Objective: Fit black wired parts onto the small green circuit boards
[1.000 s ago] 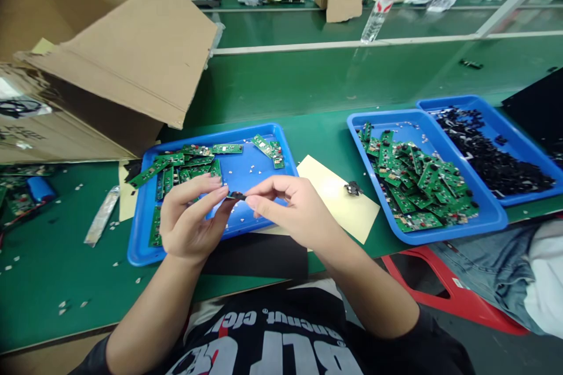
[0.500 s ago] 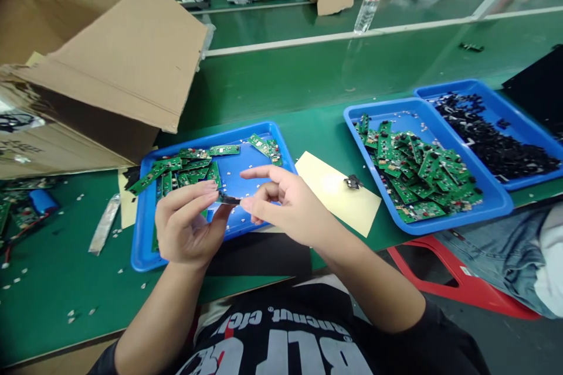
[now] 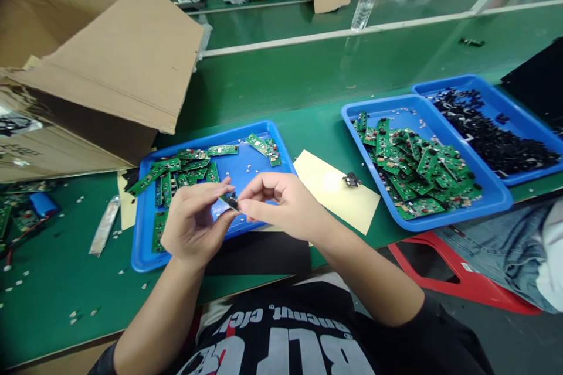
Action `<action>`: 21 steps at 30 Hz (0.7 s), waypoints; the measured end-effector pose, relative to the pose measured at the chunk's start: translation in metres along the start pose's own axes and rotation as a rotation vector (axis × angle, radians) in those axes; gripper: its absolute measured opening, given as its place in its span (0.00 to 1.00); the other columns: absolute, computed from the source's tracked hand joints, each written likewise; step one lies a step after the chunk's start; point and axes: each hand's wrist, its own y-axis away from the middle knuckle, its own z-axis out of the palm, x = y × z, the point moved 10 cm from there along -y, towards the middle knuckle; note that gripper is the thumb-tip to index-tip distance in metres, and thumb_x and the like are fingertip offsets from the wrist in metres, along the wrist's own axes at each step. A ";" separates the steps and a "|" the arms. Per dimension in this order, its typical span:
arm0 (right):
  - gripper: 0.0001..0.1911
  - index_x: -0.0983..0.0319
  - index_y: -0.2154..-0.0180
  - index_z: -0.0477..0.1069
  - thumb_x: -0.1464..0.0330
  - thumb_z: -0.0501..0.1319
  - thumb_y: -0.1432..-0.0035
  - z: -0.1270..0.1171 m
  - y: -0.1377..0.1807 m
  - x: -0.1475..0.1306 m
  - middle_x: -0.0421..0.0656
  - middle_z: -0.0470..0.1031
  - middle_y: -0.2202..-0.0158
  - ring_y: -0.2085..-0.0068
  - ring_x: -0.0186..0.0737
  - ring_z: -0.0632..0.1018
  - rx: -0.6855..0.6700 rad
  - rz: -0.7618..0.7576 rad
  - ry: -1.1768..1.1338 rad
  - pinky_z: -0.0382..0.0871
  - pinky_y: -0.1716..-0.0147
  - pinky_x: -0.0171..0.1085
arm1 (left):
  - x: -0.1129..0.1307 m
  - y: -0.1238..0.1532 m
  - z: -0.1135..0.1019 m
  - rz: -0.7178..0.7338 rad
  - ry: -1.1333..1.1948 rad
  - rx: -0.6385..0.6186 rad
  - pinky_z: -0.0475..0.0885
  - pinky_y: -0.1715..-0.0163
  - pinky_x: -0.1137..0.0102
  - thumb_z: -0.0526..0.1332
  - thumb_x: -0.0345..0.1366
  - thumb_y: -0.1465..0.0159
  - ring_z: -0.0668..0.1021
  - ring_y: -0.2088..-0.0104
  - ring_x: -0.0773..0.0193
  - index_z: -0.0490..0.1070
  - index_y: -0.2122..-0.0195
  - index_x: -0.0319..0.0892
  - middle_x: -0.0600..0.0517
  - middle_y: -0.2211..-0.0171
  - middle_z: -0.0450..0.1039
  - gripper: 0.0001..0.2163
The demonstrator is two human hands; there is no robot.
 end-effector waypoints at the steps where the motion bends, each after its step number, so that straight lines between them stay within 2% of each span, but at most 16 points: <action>1: 0.03 0.63 0.70 0.71 0.70 0.64 0.48 -0.002 0.001 -0.003 0.38 0.75 0.74 0.72 0.30 0.76 0.039 -0.054 0.037 0.71 0.71 0.32 | -0.006 0.002 0.004 -0.063 0.035 -0.023 0.79 0.60 0.65 0.65 0.31 0.41 0.78 0.61 0.64 0.65 0.48 0.46 0.50 0.62 0.73 0.20; 4: 0.05 0.62 0.64 0.70 0.69 0.62 0.45 -0.009 0.005 -0.011 0.40 0.76 0.70 0.68 0.33 0.77 0.190 -0.198 0.188 0.72 0.66 0.34 | -0.016 0.009 0.017 -0.195 0.112 -0.122 0.78 0.60 0.68 0.62 0.34 0.38 0.78 0.59 0.63 0.60 0.41 0.46 0.47 0.58 0.74 0.24; 7: 0.09 0.61 0.60 0.67 0.69 0.62 0.44 -0.012 0.008 -0.016 0.39 0.76 0.72 0.69 0.34 0.78 0.279 -0.288 0.366 0.73 0.65 0.35 | -0.017 0.012 0.025 -0.275 0.137 -0.173 0.77 0.59 0.69 0.60 0.33 0.37 0.78 0.57 0.63 0.63 0.43 0.46 0.47 0.55 0.75 0.20; 10: 0.04 0.61 0.64 0.69 0.69 0.60 0.43 -0.010 0.010 -0.025 0.40 0.76 0.70 0.68 0.36 0.77 0.294 -0.368 0.564 0.72 0.67 0.35 | -0.025 0.015 0.027 -0.429 0.200 -0.163 0.78 0.60 0.70 0.59 0.33 0.37 0.79 0.57 0.62 0.67 0.45 0.44 0.46 0.53 0.75 0.18; 16: 0.07 0.63 0.62 0.71 0.71 0.55 0.39 0.005 0.014 -0.037 0.46 0.79 0.65 0.63 0.42 0.79 0.217 -0.495 0.913 0.73 0.63 0.39 | -0.041 0.023 0.029 -0.645 0.293 -0.142 0.78 0.67 0.75 0.61 0.32 0.40 0.80 0.66 0.67 0.72 0.51 0.41 0.48 0.62 0.78 0.15; 21: 0.07 0.64 0.67 0.71 0.72 0.55 0.40 0.011 0.018 -0.043 0.47 0.77 0.70 0.68 0.42 0.77 0.347 -0.520 1.096 0.71 0.68 0.38 | -0.044 0.026 0.028 -0.723 0.294 -0.070 0.76 0.72 0.78 0.61 0.32 0.41 0.79 0.71 0.69 0.72 0.57 0.38 0.51 0.69 0.77 0.11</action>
